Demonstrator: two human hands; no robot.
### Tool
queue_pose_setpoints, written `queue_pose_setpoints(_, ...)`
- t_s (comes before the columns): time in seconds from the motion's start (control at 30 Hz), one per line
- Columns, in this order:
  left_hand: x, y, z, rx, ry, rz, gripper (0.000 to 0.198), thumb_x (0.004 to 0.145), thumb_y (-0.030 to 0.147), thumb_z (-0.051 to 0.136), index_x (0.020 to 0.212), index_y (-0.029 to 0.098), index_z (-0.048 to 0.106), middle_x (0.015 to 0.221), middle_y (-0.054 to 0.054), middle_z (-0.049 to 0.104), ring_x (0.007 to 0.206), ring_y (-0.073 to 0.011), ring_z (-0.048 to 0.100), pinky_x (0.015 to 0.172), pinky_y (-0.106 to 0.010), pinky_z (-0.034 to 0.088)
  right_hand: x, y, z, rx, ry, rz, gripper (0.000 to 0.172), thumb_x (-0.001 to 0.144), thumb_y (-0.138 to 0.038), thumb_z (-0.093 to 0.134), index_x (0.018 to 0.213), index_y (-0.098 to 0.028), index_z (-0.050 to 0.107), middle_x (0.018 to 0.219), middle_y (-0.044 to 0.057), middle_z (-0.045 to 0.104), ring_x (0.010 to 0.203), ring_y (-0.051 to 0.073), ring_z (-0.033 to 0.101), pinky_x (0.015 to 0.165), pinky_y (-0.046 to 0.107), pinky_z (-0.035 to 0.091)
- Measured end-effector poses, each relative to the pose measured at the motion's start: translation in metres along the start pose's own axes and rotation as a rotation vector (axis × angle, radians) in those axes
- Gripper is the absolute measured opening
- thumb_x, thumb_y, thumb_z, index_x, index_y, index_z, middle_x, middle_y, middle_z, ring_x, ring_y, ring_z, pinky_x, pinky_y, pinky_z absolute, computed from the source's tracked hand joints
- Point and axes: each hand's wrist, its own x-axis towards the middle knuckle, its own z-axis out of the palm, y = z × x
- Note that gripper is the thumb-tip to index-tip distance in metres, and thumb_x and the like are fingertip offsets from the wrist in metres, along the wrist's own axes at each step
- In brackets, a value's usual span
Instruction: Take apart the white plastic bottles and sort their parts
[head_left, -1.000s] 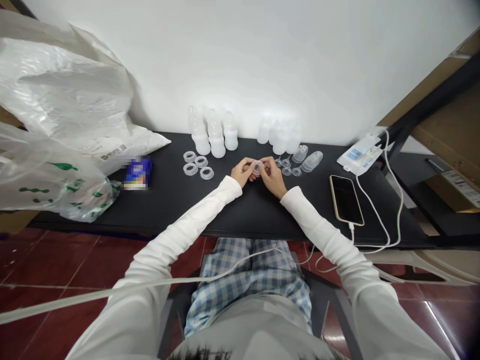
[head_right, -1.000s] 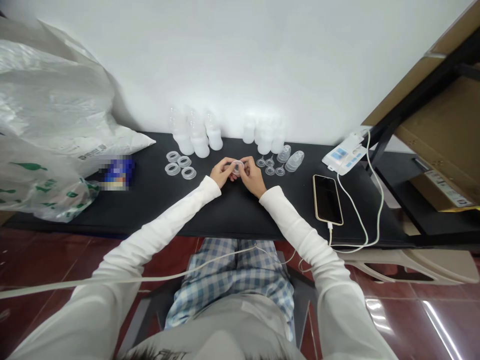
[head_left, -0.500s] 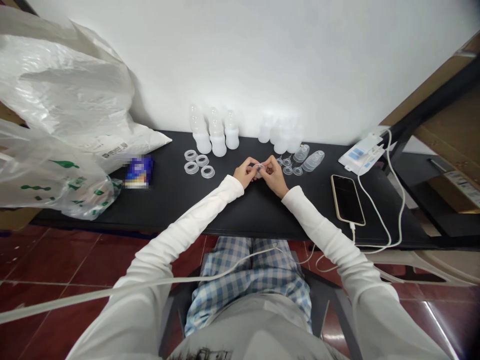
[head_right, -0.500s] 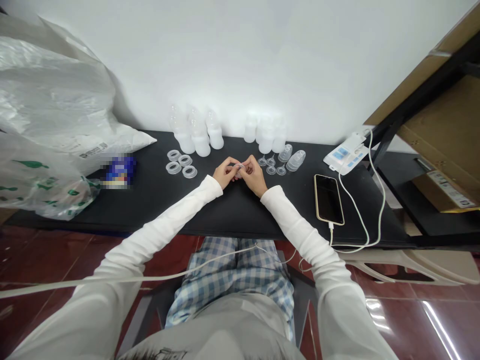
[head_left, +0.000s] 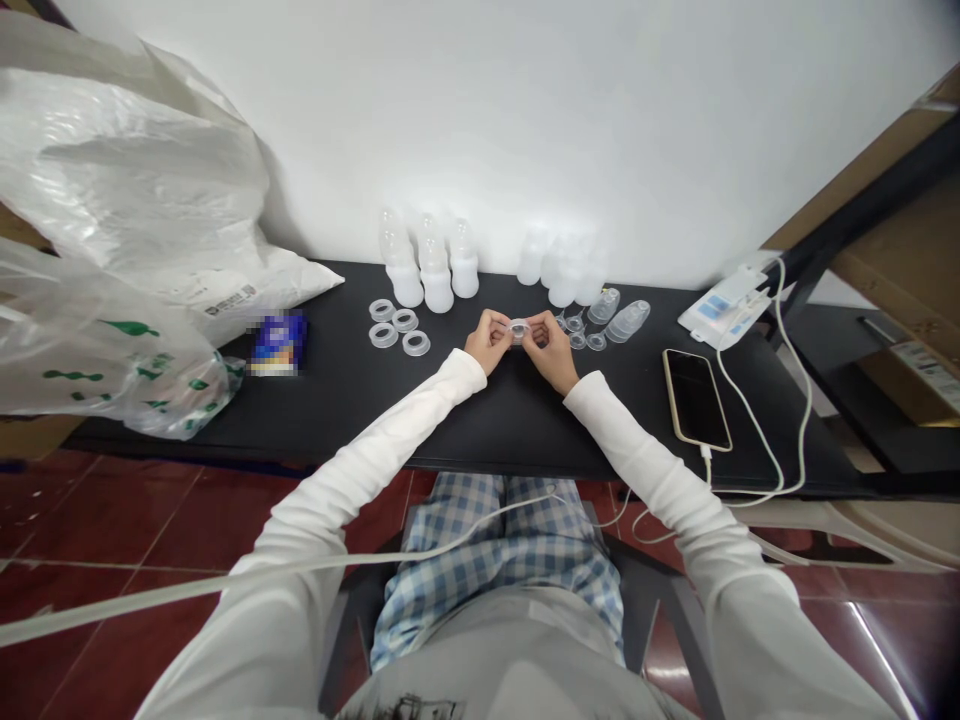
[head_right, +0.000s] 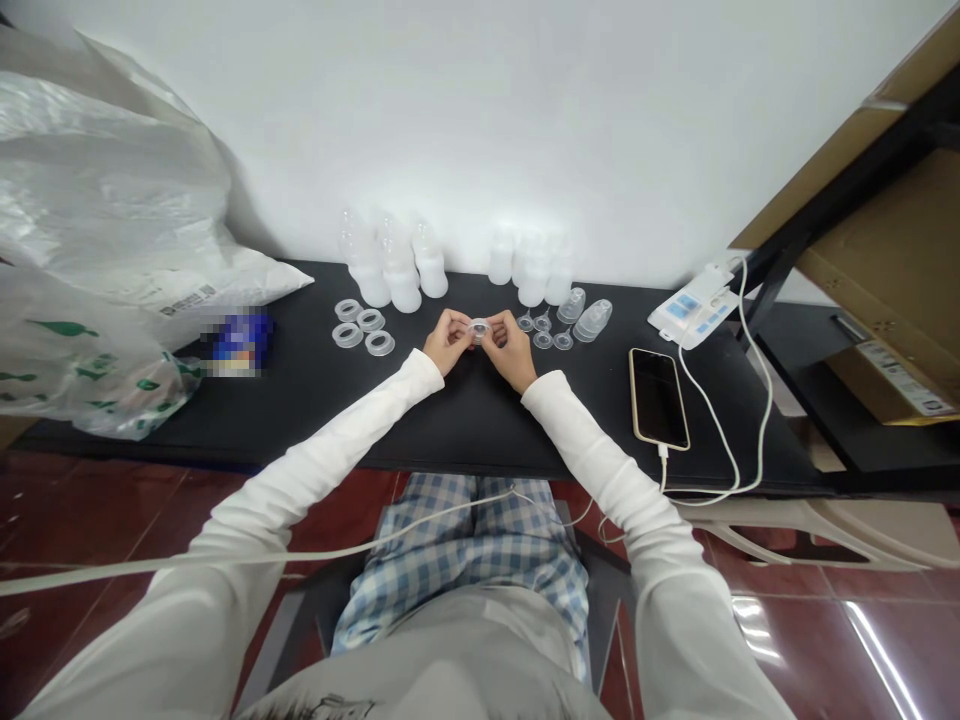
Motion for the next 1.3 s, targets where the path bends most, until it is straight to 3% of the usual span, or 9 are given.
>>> queue_pose_setpoints(0.4, -0.005, 0.005, 0.000, 0.109, 0.028, 0.005, 0.024, 0.073, 0.018, 0.073, 0.080, 0.021, 0.050, 0.061, 0.008, 0.061, 0.056, -0.0083, 0.058, 0.060, -0.022, 0.046, 0.001, 0.009, 0.004, 0.118, -0.020, 0.118, 0.037, 0.073, -0.049, 0.073, 0.082, -0.023, 0.048, 0.066, -0.007, 0.052, 0.058, 0.008, 0.046, 0.056, 0.024, 0.037)
queue_pose_setpoints(0.77, -0.005, 0.006, 0.000, 0.128, 0.022, 0.004, 0.029, 0.075, 0.030, 0.076, 0.081, 0.022, 0.049, 0.057, 0.009, 0.059, 0.052, -0.0081, 0.057, 0.056, -0.021, 0.047, -0.003, 0.004, 0.004, 0.083, -0.017, 0.082, 0.034, 0.077, -0.046, 0.070, 0.080, -0.023, 0.045, 0.063, -0.008, 0.050, 0.055, 0.008, 0.045, 0.054, 0.024, 0.037)
queue_pose_setpoints(0.9, -0.003, 0.005, -0.002, 0.043, 0.012, -0.006, 0.028, 0.076, 0.033, 0.074, 0.085, 0.022, 0.050, 0.062, 0.007, 0.062, 0.055, -0.0091, 0.061, 0.058, -0.021, 0.051, -0.002, 0.004, 0.003, 0.046, -0.014, 0.053, 0.037, 0.079, -0.052, 0.070, 0.087, -0.024, 0.048, 0.069, -0.006, 0.054, 0.061, 0.009, 0.051, 0.059, 0.026, 0.043)
queue_pose_setpoints(1.1, 0.000, 0.004, -0.006, 0.000, 0.053, 0.080, 0.024, 0.075, 0.029, 0.074, 0.091, 0.020, 0.058, 0.087, 0.001, 0.064, 0.064, -0.0079, 0.063, 0.068, -0.024, 0.055, 0.006, 0.010, -0.003, 0.336, -0.090, 0.218, 0.061, 0.074, -0.076, 0.061, 0.106, -0.025, 0.053, 0.085, -0.002, 0.059, 0.072, 0.011, 0.059, 0.063, 0.027, 0.052)
queue_pose_setpoints(1.2, 0.000, 0.005, -0.005, 0.023, 0.057, 0.140, 0.024, 0.073, 0.023, 0.074, 0.094, 0.020, 0.061, 0.099, -0.002, 0.059, 0.072, -0.0076, 0.064, 0.072, -0.023, 0.055, 0.008, 0.007, -0.008, 0.335, -0.172, 0.224, 0.056, 0.075, -0.072, 0.064, 0.105, -0.025, 0.061, 0.089, 0.000, 0.064, 0.076, 0.012, 0.060, 0.065, 0.027, 0.053)
queue_pose_setpoints(1.3, 0.002, 0.003, -0.001, -0.050, 0.005, 0.130, 0.031, 0.072, 0.013, 0.069, 0.100, 0.021, 0.057, 0.096, -0.001, 0.059, 0.077, -0.0087, 0.065, 0.079, -0.025, 0.056, 0.009, 0.004, -0.013, 0.299, -0.193, 0.173, 0.049, 0.074, -0.062, 0.072, 0.103, -0.025, 0.064, 0.090, 0.000, 0.065, 0.080, 0.013, 0.060, 0.067, 0.027, 0.054)
